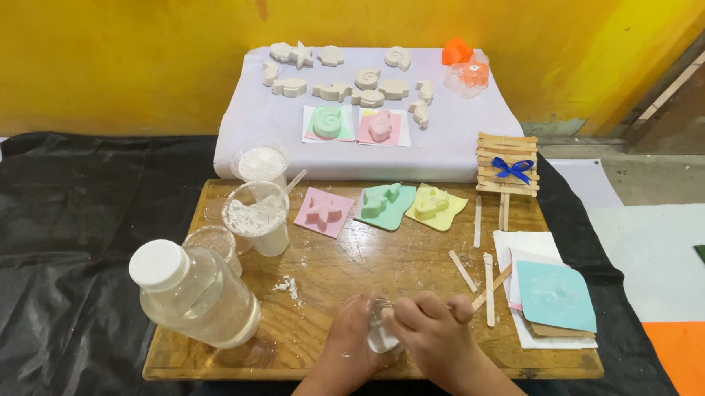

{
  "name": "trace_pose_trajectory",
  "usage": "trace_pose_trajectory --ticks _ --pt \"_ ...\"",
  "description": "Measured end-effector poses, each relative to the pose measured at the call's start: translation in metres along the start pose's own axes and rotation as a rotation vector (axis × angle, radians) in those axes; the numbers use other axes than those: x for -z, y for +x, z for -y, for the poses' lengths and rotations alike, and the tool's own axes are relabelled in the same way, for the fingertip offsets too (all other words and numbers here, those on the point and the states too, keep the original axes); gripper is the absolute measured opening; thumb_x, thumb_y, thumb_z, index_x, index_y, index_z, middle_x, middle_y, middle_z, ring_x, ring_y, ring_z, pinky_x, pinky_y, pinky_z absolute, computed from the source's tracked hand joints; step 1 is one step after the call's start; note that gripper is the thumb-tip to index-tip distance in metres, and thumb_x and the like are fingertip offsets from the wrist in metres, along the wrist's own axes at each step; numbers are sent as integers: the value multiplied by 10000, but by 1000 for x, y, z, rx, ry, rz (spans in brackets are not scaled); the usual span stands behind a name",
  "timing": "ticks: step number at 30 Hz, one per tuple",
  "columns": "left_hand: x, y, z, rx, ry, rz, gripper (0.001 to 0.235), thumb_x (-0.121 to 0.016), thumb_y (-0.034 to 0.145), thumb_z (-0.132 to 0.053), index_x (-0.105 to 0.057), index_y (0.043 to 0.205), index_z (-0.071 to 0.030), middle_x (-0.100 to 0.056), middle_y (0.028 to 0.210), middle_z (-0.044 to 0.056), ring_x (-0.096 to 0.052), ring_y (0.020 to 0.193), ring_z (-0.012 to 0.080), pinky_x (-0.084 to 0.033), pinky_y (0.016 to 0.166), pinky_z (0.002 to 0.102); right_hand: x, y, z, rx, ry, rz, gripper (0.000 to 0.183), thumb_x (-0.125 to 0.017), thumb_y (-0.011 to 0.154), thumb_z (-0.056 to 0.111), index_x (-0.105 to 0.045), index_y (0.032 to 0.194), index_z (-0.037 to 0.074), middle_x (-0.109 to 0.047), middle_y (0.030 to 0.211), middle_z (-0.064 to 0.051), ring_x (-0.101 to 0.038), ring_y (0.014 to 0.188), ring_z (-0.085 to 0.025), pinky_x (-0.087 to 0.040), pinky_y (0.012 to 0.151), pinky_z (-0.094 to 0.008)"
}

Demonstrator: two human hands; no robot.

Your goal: Mix plaster and fill silicone molds to create small decorative items

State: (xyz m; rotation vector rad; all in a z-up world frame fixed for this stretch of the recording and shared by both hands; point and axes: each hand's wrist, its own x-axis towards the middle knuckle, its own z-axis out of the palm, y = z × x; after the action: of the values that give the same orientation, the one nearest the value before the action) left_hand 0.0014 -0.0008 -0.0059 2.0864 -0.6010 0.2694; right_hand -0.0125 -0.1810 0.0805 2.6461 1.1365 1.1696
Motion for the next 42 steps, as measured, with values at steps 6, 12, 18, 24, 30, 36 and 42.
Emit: trace_pose_trajectory --ticks 6,12,18,24,30,36,42 --pt "11 4 -16 41 13 22 501 -852 671 -350 -594 1059 -166 -632 936 63 -606 833 307 -466 752 443 -4 -12 -7 -10 -142 6 167 -619 594 102 -562 662 244 -492 855 103 -453 854 -167 -193 707 -416" --pt "5 2 -8 -32 22 -41 690 -875 643 -295 -561 1208 -56 -662 997 107 -617 882 319 -478 829 447 18 -8 0 -131 132 279 268 -608 675 37 -653 854 231 -577 888 58 -518 875 -243 -293 682 -478" --pt "9 5 -14 47 64 27 416 -813 679 -256 -593 1009 -132 -623 891 64 -590 788 272 -465 716 418 -3 -8 5 -190 -71 120 229 -575 716 111 -627 873 270 -551 859 100 -517 849 -198 -223 689 -441" --pt "0 -1 0 -65 23 -69 698 -877 678 -349 -541 1218 -60 -636 1023 119 -614 913 340 -489 848 454 15 -11 -2 -170 74 256 302 -597 669 53 -648 886 256 -580 945 90 -539 882 -204 -227 670 -467" --pt "12 6 -18 5 -13 -18 593 -867 602 -316 -580 1084 -124 -634 941 93 -607 846 326 -469 770 440 -2 -13 -4 -191 -65 177 361 -565 650 32 -651 920 255 -585 953 98 -520 900 -206 -213 708 -455" --pt "0 -2 -4 -119 54 -119 683 -852 716 -346 -521 1206 -4 -611 973 139 -599 864 341 -482 845 467 11 0 -5 -76 57 186 253 -586 698 74 -627 850 272 -532 852 91 -510 843 -202 -247 659 -449" --pt "-1 -12 3 -18 40 -176 567 -857 713 -299 -565 1137 -61 -625 988 133 -611 911 360 -459 874 480 10 30 -26 -22 123 151 411 -597 859 204 -643 1247 330 -621 1033 116 -578 924 -178 -239 763 -421"
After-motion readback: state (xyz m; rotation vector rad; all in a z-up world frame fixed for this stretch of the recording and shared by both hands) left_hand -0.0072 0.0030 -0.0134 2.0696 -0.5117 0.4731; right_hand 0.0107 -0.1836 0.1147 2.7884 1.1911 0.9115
